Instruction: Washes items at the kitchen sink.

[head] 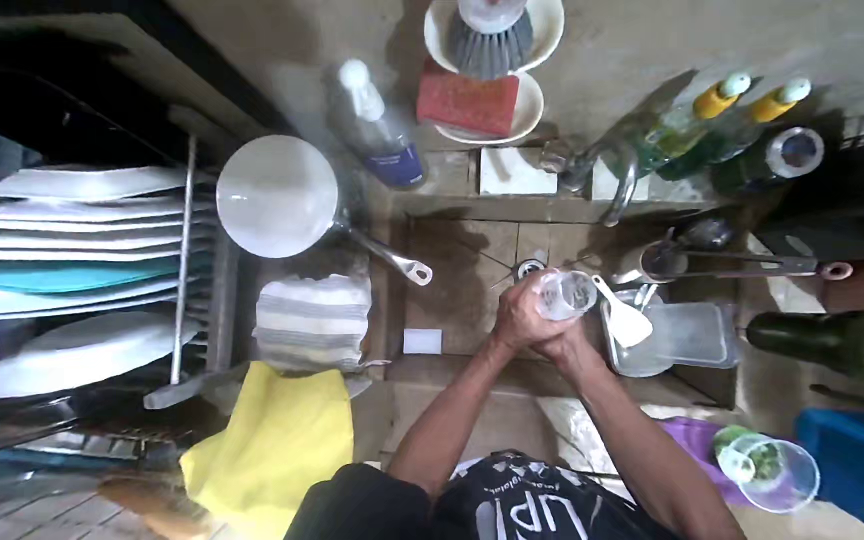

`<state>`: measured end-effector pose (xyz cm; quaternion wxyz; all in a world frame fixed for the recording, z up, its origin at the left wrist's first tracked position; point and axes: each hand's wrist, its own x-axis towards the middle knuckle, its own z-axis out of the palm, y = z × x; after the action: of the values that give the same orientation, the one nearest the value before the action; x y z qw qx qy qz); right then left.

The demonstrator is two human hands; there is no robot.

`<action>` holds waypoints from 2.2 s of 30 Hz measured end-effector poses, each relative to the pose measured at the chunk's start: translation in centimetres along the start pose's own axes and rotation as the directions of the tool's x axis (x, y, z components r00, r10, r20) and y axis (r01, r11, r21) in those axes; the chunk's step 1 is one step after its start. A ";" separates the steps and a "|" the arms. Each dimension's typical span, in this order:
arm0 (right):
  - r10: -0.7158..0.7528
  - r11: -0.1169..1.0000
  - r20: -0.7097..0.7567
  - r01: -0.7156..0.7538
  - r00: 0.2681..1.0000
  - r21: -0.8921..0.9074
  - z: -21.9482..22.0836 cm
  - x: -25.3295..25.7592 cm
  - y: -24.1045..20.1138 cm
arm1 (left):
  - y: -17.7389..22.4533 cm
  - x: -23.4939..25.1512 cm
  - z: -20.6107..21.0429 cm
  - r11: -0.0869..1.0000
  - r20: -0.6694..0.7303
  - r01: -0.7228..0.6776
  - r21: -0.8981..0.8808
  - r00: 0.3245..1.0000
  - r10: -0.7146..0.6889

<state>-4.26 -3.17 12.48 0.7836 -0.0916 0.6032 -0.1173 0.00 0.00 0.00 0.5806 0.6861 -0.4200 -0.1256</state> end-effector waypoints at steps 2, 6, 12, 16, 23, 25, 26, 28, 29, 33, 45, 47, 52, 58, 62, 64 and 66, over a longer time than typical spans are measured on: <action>-0.002 0.999 0.036 0.000 0.999 0.050 0.0 0.1 0.3 | -0.9 -0.7 0.0 0.999 -0.028 0.020 -0.044 0.999 -0.022; -0.084 0.996 0.090 0.081 0.992 0.038 0.9 0.4 0.6 | -2.0 -1.2 -0.1 0.992 -0.113 0.054 -0.117 0.991 -0.068; -0.247 0.968 0.232 0.251 0.941 0.011 -6.4 8.7 1.1 | -2.4 -1.0 -0.5 0.951 -0.196 0.218 -0.220 0.945 -0.262; -0.242 0.967 0.347 0.253 0.906 0.014 -5.7 9.7 0.7 | -0.8 -0.6 -0.4 0.944 -0.183 0.266 -0.195 0.936 -0.301; -0.131 0.990 0.363 0.140 0.922 0.000 -5.8 9.6 1.2 | -0.9 2.6 -2.2 0.920 -0.203 0.329 -0.212 0.906 -0.370; -0.110 0.990 0.330 0.132 0.938 -0.044 -5.4 8.8 0.2 | -2.1 4.4 -2.8 0.905 -0.278 0.325 -0.274 0.874 -0.398; -0.125 0.985 0.336 0.158 0.934 -0.073 -5.6 9.0 -0.1 | -2.6 5.6 -3.2 0.902 -0.345 0.311 -0.300 0.846 -0.406; -0.173 0.967 0.328 0.224 0.929 -0.124 -6.7 9.6 -0.2 | -3.1 8.0 -4.3 0.912 -0.446 0.294 -0.286 0.802 -0.398; -0.187 0.963 0.304 0.236 0.934 -0.132 -7.5 9.9 -0.2 | -3.3 9.1 -4.7 0.923 -0.487 0.277 -0.267 0.788 -0.377; -0.173 0.951 0.280 0.235 0.944 -0.202 -9.2 10.2 1.2 | -5.1 11.9 -6.3 0.943 -0.579 0.226 -0.243 0.746 -0.328; -0.167 0.942 0.234 0.225 0.958 -0.248 -9.5 10.1 1.5 | -8.3 16.2 -6.3 0.887 -0.543 0.414 -0.205 0.706 -0.455; -0.180 0.934 0.238 0.242 0.954 -0.263 -9.3 9.9 1.4 | -8.8 17.0 -6.4 0.894 -0.548 0.409 -0.182 0.713 -0.437; -0.209 0.839 0.253 0.306 0.945 -0.450 -10.5 9.4 1.3 | -8.7 18.5 -7.4 0.882 -0.467 0.471 -0.038 0.772 -0.432; -0.345 0.585 0.096 0.293 0.934 -0.756 -10.8 10.7 2.1 | -5.9 15.1 -8.2 0.713 -0.331 0.676 0.187 0.727 -0.602; -0.397 0.463 0.235 0.415 0.887 -0.783 -11.6 10.8 2.3 | -3.6 2.9 -8.4 0.721 -0.124 0.637 0.272 0.766 -0.630; -0.366 0.410 0.221 0.370 0.904 -0.834 -11.9 10.2 2.1 | -5.1 -3.1 -10.0 0.618 0.049 0.597 0.512 0.698 -0.715; -0.268 0.404 0.168 0.268 0.949 -0.874 -12.9 9.8 1.8 | -7.8 -6.7 -11.1 0.481 0.170 0.473 0.738 0.560 -0.811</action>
<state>-14.23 -4.41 -0.41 0.5902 -0.5822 0.5517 0.0912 6.52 12.33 -5.87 0.0947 0.8842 -0.2677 -0.3707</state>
